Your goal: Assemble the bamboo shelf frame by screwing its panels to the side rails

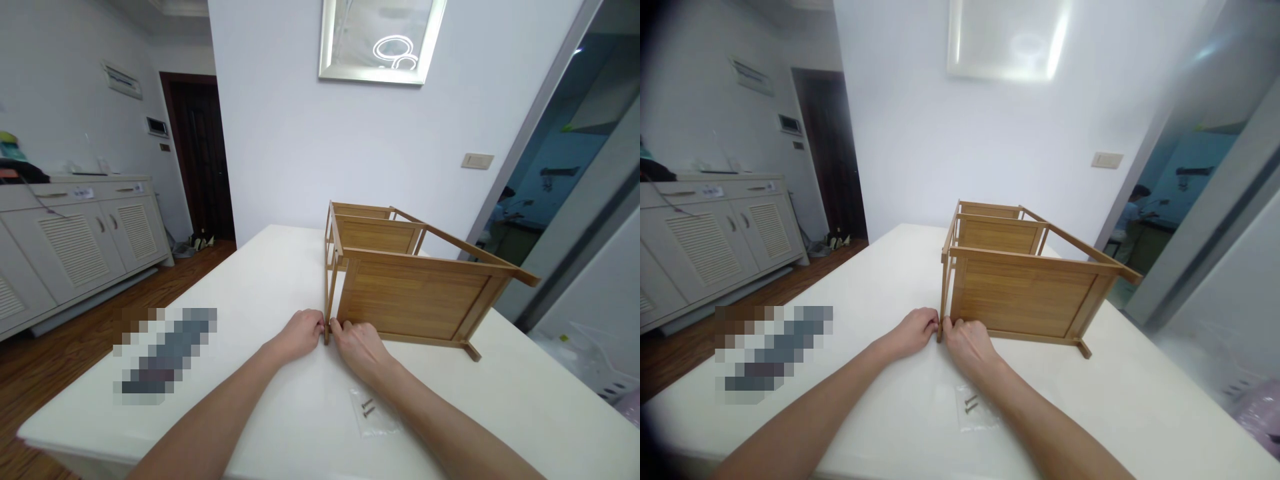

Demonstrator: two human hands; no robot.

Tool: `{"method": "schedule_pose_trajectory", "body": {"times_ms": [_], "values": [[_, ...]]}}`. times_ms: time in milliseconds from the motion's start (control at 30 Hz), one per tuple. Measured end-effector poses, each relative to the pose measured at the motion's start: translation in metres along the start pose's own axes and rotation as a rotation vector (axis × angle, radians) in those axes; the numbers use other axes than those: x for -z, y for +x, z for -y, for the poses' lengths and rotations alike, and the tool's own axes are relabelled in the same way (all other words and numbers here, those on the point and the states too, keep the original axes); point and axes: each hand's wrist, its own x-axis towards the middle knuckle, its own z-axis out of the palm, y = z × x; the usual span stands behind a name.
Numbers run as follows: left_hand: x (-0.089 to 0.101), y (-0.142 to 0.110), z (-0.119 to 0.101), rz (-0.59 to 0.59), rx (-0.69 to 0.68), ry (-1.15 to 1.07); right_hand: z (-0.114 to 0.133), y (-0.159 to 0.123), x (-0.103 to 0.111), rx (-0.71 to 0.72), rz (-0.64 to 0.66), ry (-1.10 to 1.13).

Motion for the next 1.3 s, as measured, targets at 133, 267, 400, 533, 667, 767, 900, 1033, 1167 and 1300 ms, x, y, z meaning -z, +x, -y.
{"method": "schedule_pose_trajectory", "body": {"times_ms": [133,267,400,533,667,767,900,1033,1167,1300], "values": [[0.007,-0.003,-0.004,0.019,0.009,-0.018,0.000,0.000,0.002,-0.007,0.010,0.000],[0.013,-0.008,-0.013,0.058,0.037,-0.027,0.000,0.000,0.004,0.000,0.013,0.004],[0.015,-0.012,-0.021,0.061,0.089,0.029,-0.001,0.000,0.003,0.004,0.015,0.003],[0.014,-0.013,-0.025,0.033,0.072,0.104,-0.002,0.001,0.001,0.002,0.009,0.020],[0.011,-0.012,-0.026,0.014,0.094,0.141,-0.006,0.001,0.003,0.006,0.009,0.080],[0.010,-0.011,-0.026,0.005,0.114,0.155,-0.012,-0.001,0.005,0.021,-0.016,0.173],[0.010,-0.011,-0.022,0.007,0.156,0.191,-0.024,-0.004,0.001,-0.011,-0.080,0.348],[0.012,-0.010,-0.018,-0.001,0.206,0.238,-0.038,-0.009,-0.003,-0.036,-0.114,0.556],[0.016,-0.008,-0.015,-0.009,0.270,0.279,-0.046,-0.014,-0.004,-0.052,-0.090,0.652],[0.020,-0.007,-0.009,-0.026,0.302,0.297,-0.048,-0.018,-0.007,-0.098,-0.081,0.590]]}}
